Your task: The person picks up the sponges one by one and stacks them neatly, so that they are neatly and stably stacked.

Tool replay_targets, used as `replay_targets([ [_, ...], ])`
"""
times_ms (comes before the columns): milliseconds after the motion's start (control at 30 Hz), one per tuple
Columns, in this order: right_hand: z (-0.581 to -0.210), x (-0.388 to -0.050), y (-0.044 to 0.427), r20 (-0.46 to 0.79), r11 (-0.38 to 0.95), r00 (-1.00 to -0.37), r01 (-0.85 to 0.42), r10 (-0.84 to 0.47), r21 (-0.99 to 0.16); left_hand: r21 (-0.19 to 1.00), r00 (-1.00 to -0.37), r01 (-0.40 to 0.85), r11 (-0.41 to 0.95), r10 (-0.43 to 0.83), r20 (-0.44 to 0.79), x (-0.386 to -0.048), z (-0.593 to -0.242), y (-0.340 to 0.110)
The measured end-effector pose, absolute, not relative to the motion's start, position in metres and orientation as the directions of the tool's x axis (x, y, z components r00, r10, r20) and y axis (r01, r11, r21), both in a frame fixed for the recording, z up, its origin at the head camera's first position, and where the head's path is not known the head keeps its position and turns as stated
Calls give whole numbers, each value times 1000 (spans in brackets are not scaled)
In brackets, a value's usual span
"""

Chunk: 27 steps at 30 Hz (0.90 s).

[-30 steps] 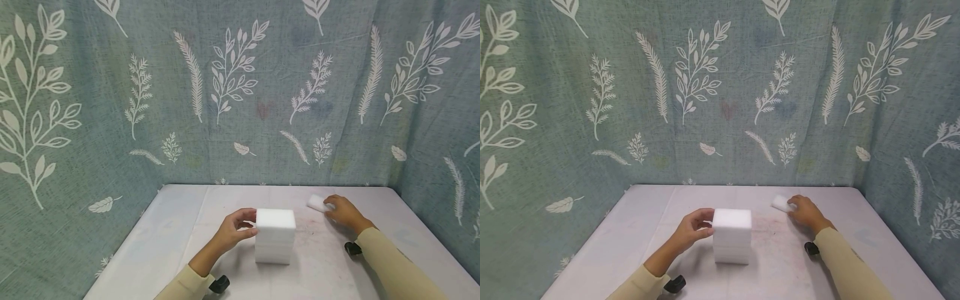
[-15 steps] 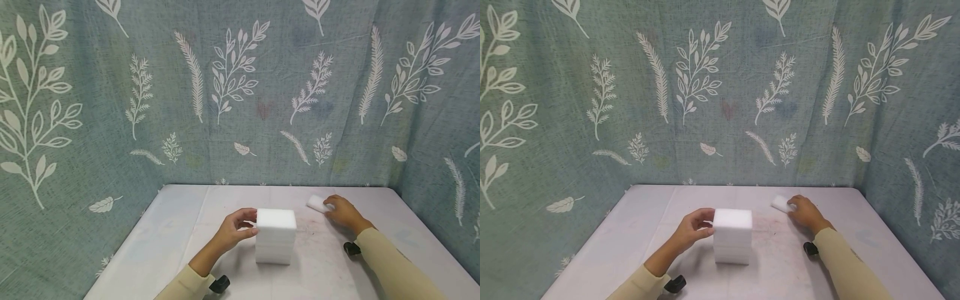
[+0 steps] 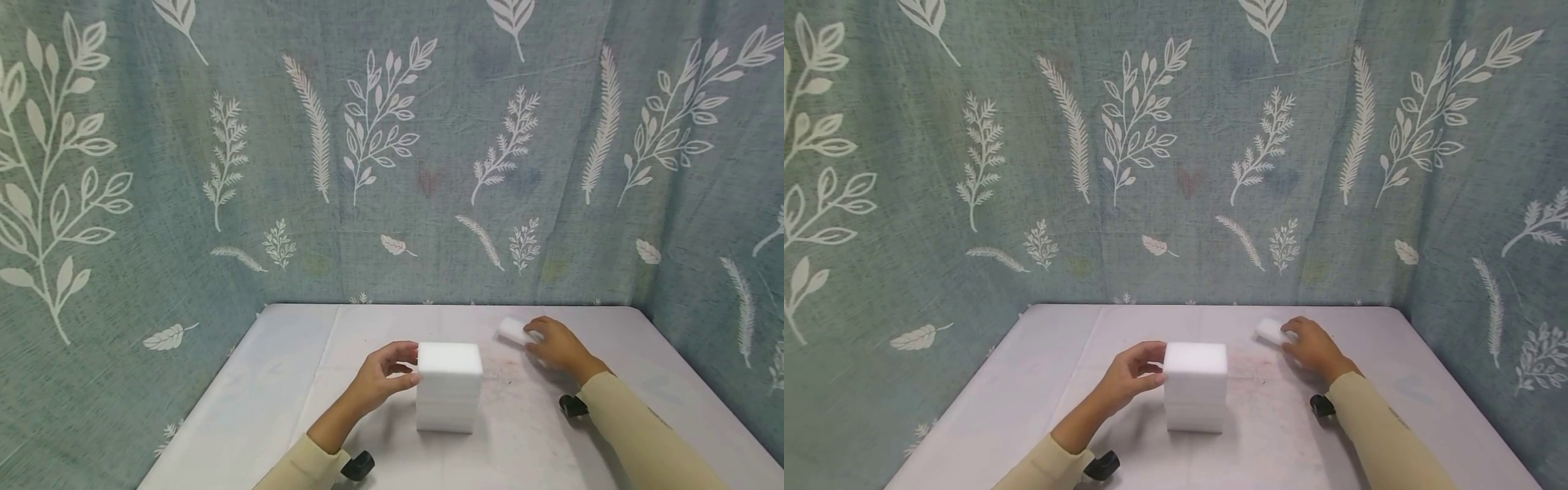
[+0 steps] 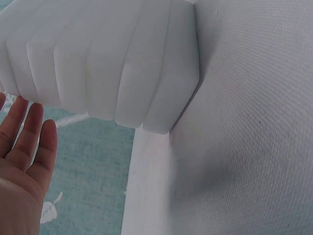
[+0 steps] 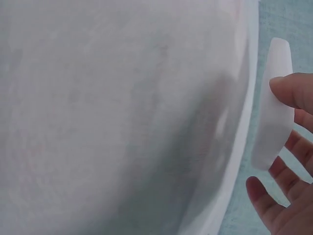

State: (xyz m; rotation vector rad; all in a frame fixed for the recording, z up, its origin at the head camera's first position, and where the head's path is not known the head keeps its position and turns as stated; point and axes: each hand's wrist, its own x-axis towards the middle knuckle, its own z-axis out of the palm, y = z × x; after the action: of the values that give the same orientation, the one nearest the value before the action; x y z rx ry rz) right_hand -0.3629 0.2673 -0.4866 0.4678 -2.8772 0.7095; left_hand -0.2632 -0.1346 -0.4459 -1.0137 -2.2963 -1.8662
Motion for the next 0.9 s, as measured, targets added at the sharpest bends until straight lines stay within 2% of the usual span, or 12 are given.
replay_targets([
  [200,-482,-363,262,263,826,-924,-370,-279,-425,871,-799,481,96,458,390,-273,-460,-136],
  [900,-455,-340,246,338,777,-855,-505,-392,-377,882,-803,464,82,459,380,-272,-460,-135],
])
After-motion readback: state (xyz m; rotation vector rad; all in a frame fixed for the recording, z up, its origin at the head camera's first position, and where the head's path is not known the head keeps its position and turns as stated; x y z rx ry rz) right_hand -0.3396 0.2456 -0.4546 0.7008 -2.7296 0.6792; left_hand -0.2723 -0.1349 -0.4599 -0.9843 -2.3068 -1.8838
